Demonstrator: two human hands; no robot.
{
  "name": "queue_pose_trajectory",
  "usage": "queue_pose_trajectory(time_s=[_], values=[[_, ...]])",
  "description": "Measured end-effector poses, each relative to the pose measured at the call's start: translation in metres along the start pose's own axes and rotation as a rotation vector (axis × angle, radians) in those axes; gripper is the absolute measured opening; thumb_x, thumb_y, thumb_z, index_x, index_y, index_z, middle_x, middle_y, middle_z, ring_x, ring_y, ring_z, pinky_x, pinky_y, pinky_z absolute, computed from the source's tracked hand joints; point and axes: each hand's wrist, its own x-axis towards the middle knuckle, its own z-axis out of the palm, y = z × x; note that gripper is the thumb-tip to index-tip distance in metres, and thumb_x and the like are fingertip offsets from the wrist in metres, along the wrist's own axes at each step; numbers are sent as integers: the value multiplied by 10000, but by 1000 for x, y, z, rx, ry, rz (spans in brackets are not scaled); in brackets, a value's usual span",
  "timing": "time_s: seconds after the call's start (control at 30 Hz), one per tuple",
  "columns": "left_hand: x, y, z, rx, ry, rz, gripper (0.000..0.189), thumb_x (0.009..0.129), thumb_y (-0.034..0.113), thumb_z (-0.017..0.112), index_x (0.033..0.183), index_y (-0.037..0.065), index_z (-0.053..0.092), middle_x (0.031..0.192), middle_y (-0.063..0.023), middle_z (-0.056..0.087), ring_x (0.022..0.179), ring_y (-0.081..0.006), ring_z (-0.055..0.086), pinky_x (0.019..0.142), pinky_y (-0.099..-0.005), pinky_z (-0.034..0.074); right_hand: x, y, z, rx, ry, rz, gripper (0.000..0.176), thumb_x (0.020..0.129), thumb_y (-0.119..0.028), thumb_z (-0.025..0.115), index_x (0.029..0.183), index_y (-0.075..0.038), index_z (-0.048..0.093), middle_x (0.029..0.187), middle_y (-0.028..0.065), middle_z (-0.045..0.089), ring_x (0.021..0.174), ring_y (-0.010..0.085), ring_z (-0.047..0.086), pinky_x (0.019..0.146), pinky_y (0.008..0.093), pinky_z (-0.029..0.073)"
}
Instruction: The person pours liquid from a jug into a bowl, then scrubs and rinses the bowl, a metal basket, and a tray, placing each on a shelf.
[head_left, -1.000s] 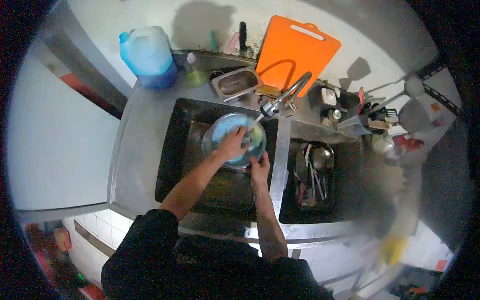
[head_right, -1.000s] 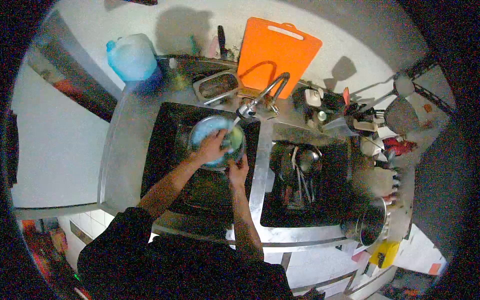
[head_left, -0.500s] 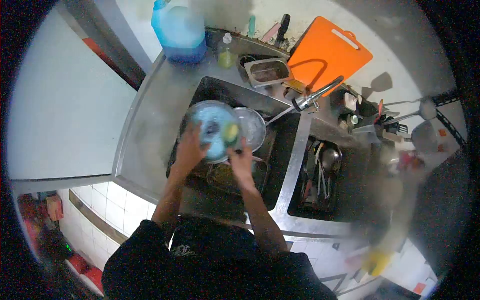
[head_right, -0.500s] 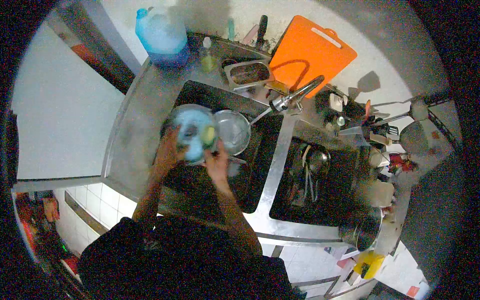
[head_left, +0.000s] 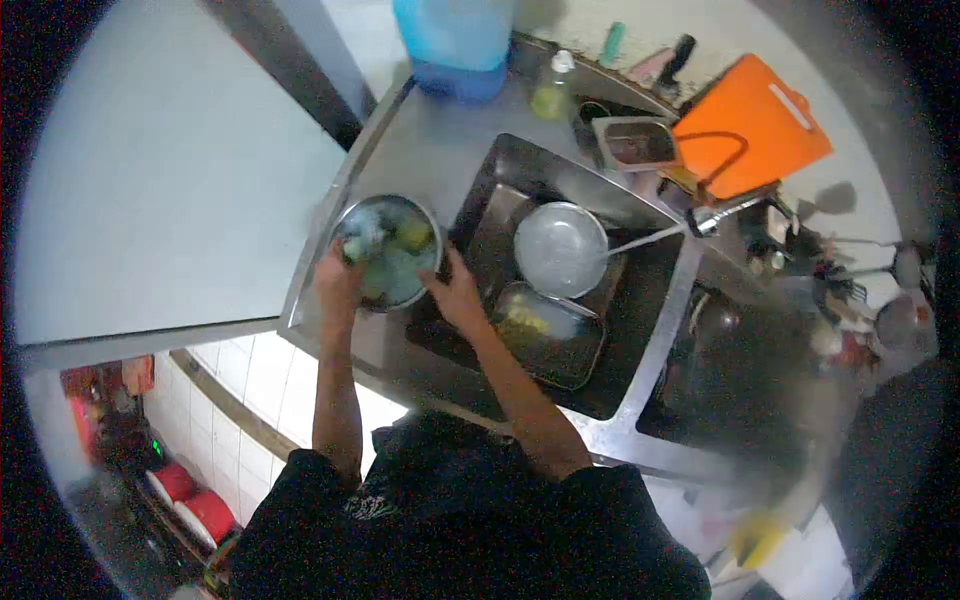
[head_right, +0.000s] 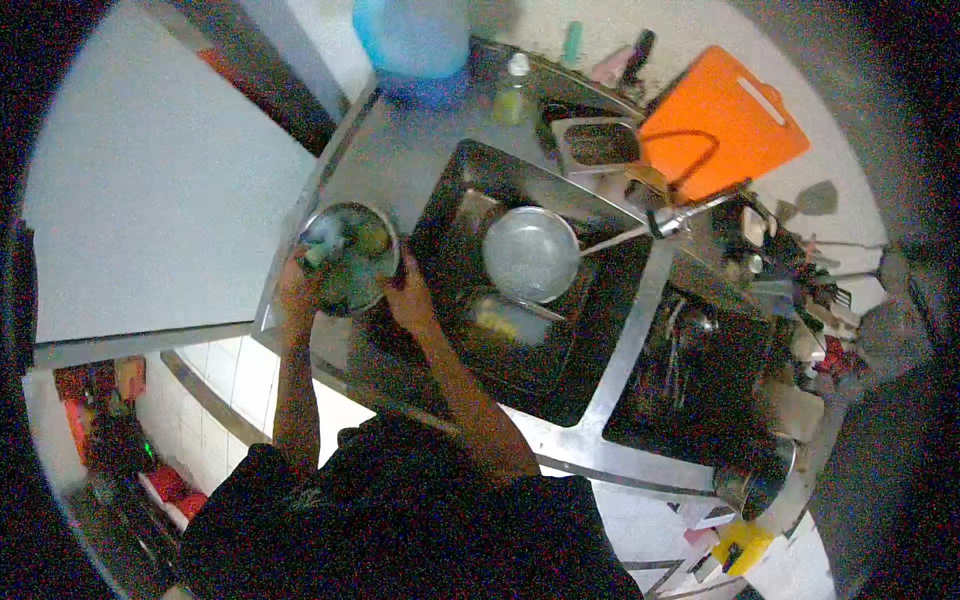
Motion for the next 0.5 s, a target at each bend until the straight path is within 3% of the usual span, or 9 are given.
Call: queue_pose_trajectory(time_s=[0.03,0.07,0.1,0.17,0.23,0.27,0.37,0.43,0.5], values=[[1,3,-8,-40,-54,-76,451,776,92,711,1193,3,563,957,-213,668,864,-404,646,710,-437,497,1,-17,0,8,-17,4,631,834,-77,690,1394,-23,405,1230,174,571,1035,249,598,864,402,510],[-2,19,-17,-24,54,106,376,798,111,708,1135,0,583,913,-214,668,849,-412,639,706,-431,490,5,-31,0,-272,109,-162,630,822,-82,692,1385,-19,414,1254,173,554,1066,293,576,932,424,464],[-1,20,-18,-18,59,104,376,798,111,708,1135,0,583,913,-214,668,849,-412,639,706,-431,490,9,-40,2,-551,244,-328,630,811,-88,694,1376,-16,423,1278,172,538,1098,337,554,1000,446,418],[-1,19,-16,-45,-16,100,344,827,117,691,1118,10,542,922,-221,655,857,-410,633,717,-433,487,25,-32,20,-599,171,-398,596,797,-86,663,1356,-44,462,1281,163,534,1162,366,507,1002,431,426],[-3,13,-8,-105,-44,56,334,839,103,673,1120,20,513,940,-229,648,876,-401,632,726,-429,488,41,-33,40,-1061,-67,-572,541,811,-100,608,1339,-68,493,1247,145,560,1167,325,520,978,418,438],[-2,8,0,-170,-60,8,325,851,89,655,1122,31,484,959,-238,641,894,-391,631,734,-426,489,48,-30,48,-1064,-38,-557,541,811,-100,608,1339,-68,493,1247,145,560,1167,325,520,978,418,438],[-1,-7,19,-368,-67,-34,309,867,34,584,1145,47,449,1068,-254,616,958,-392,624,769,-423,492,73,-14,61,-1143,-325,-466,360,825,-129,566,1182,-77,574,1203,126,588,1129,320,546,872,422,472],[-1,-15,19,-307,-168,-54,316,851,-10,542,1157,35,473,1115,-245,597,996,-397,613,806,-437,492,81,4,64,-1033,-198,-436,298,834,-123,578,1127,-67,584,1161,135,605,1081,332,570,841,430,477],[2,-32,28,-73,-115,17,371,824,-32,538,1187,20,483,1131,-211,584,1048,-407,581,866,-475,469,84,-4,55,-919,-99,-429,237,843,-118,591,1071,-56,593,1120,143,622,1032,343,593,811,438,482]])
